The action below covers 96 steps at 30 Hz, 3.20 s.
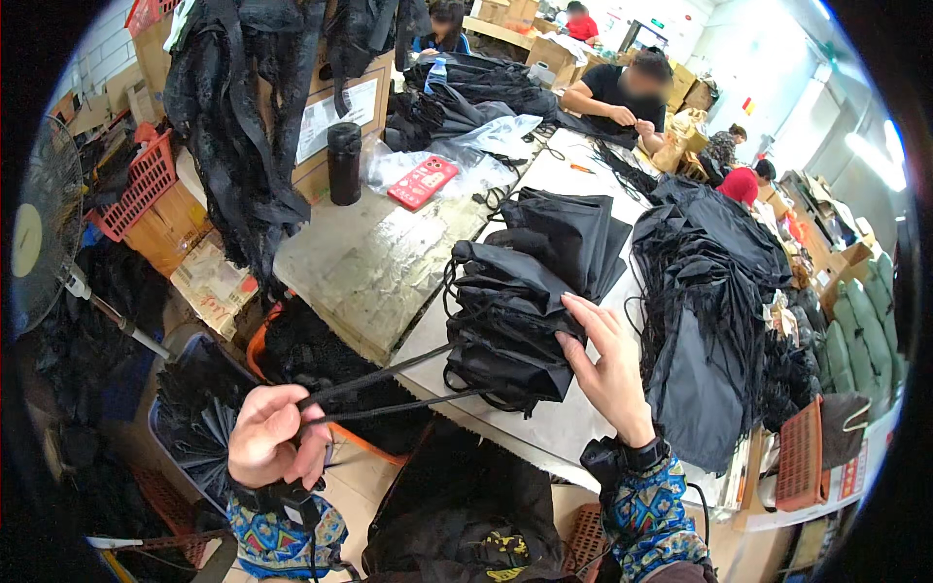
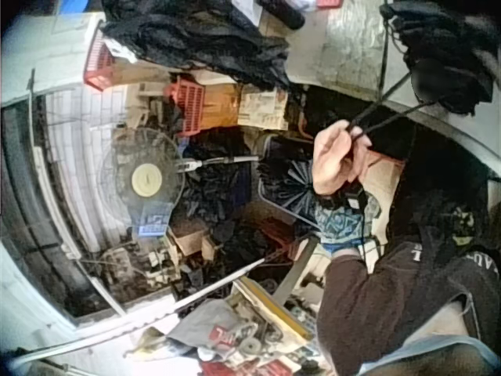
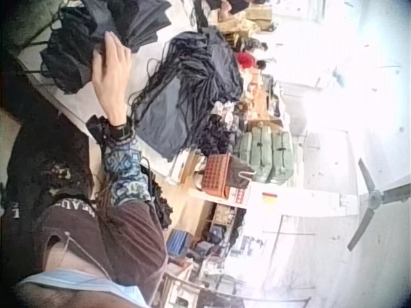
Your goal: Folding and stacking black drawstring bags on a workbench floor.
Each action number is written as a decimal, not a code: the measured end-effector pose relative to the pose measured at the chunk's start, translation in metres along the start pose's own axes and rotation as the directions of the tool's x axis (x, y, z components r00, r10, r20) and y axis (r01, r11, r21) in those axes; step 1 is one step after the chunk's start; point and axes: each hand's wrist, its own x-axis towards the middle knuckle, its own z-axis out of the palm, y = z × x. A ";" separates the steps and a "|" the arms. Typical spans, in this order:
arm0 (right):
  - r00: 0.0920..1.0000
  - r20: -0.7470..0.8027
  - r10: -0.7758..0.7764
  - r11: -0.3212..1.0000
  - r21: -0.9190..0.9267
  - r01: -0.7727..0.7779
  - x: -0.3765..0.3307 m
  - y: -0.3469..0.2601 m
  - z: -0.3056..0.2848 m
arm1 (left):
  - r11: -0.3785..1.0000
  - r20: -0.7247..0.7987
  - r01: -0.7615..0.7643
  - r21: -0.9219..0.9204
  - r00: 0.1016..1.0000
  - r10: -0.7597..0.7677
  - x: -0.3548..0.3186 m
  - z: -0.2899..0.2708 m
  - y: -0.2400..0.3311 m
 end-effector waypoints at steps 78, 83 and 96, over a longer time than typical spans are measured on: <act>0.985 -0.033 0.171 0.959 0.237 -0.158 -0.005 -0.002 0.004 | 0.603 0.024 -0.067 0.795 0.997 0.079 0.097 0.081 -0.072; 0.976 -0.006 0.218 0.918 0.341 -0.203 -0.008 0.007 0.004 | 0.801 0.104 -0.209 0.560 0.978 0.182 0.123 0.103 -0.070; 0.989 -0.039 0.145 0.936 0.328 -0.125 -0.022 0.001 0.010 | -0.278 0.626 -0.609 0.743 0.779 -0.035 0.165 0.070 -0.161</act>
